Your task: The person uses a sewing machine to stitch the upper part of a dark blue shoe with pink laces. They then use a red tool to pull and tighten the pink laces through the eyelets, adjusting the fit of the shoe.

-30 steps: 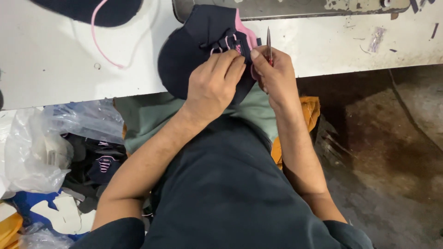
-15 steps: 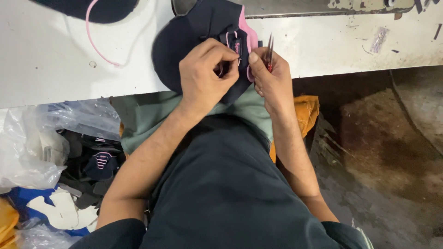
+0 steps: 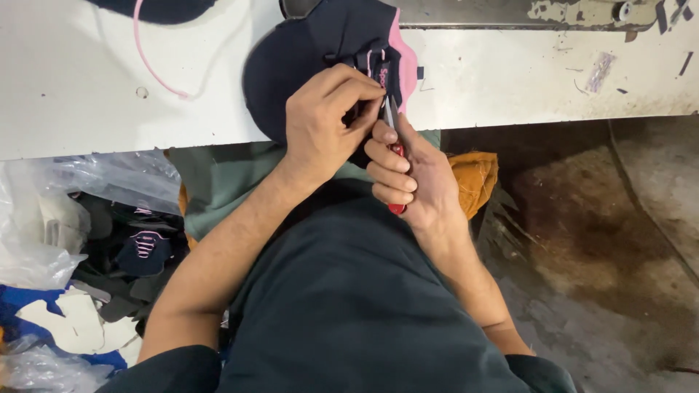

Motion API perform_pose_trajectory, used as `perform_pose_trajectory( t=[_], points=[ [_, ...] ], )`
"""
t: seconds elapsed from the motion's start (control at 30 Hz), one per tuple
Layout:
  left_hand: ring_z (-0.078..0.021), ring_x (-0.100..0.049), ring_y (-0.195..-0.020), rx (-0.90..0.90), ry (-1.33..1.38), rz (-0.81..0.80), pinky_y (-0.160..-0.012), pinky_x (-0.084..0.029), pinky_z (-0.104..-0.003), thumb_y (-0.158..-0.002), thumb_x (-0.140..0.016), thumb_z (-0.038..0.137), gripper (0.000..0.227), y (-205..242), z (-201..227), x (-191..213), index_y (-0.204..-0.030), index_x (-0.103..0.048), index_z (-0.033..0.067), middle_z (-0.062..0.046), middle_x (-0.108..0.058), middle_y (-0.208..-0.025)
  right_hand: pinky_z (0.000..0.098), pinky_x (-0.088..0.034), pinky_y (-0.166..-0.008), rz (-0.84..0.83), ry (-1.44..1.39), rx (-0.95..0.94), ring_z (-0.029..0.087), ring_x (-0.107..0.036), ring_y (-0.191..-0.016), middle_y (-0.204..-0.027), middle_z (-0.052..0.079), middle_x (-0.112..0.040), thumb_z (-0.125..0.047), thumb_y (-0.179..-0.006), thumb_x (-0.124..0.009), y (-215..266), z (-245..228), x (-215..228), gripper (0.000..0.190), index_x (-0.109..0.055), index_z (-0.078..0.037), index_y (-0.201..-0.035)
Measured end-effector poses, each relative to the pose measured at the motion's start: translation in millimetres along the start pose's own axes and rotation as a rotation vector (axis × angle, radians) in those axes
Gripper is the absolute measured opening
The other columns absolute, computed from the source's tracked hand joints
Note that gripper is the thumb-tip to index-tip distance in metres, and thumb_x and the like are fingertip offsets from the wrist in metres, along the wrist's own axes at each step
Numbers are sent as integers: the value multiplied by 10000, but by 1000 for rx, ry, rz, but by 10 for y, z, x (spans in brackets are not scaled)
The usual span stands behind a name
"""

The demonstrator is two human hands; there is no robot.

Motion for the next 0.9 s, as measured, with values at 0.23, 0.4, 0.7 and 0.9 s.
perform_pose_trajectory(
  t=[0.23, 0.4, 0.7, 0.9],
  points=[
    [-214, -696, -835, 22, 21, -11, -715, -568, -310, -857, -828, -4, 169, 4, -25, -9, -968, -717, 59, -29, -697, -972, 203, -273, -420, 16, -64, -32, 67, -312, -511, -732, -29, -371, -375, -1175, -352, -8, -4, -11, 341, -463, -108, -993],
    [-218, -713, -873, -29, -12, -2, -746, -579, -321, -860, -821, 0, 157, 5, -48, -8, -951, -710, 62, -26, -697, -966, 199, -278, -410, 61, -78, -15, 68, -310, -510, -725, -25, -371, -364, -1171, -358, -28, -6, -4, 333, -472, -105, -997],
    [-240, -702, -873, -32, 43, -9, -745, -573, -331, -858, -817, -26, 171, -26, -11, 30, -964, -703, 46, -48, -689, -967, 208, -267, -407, 68, -89, -16, 67, -298, -492, -706, -36, -375, -371, -1168, -376, -66, -16, 29, 336, -469, -117, -969],
    [-233, -695, -856, -57, 29, -13, -721, -565, -332, -852, -815, -31, 173, -8, -32, 9, -945, -693, 50, -38, -682, -953, 225, -248, -384, 120, -67, 8, 73, -262, -466, -650, -53, -334, -392, -1149, -397, -108, 13, 68, 354, -468, -132, -921]
  ],
)
Point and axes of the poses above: each hand's wrist, its own y-axis away from the middle knuckle, its own x-axis out of the back of the hand, z = x × y, the point moved 1 cm from there along -y, towards the middle knuckle
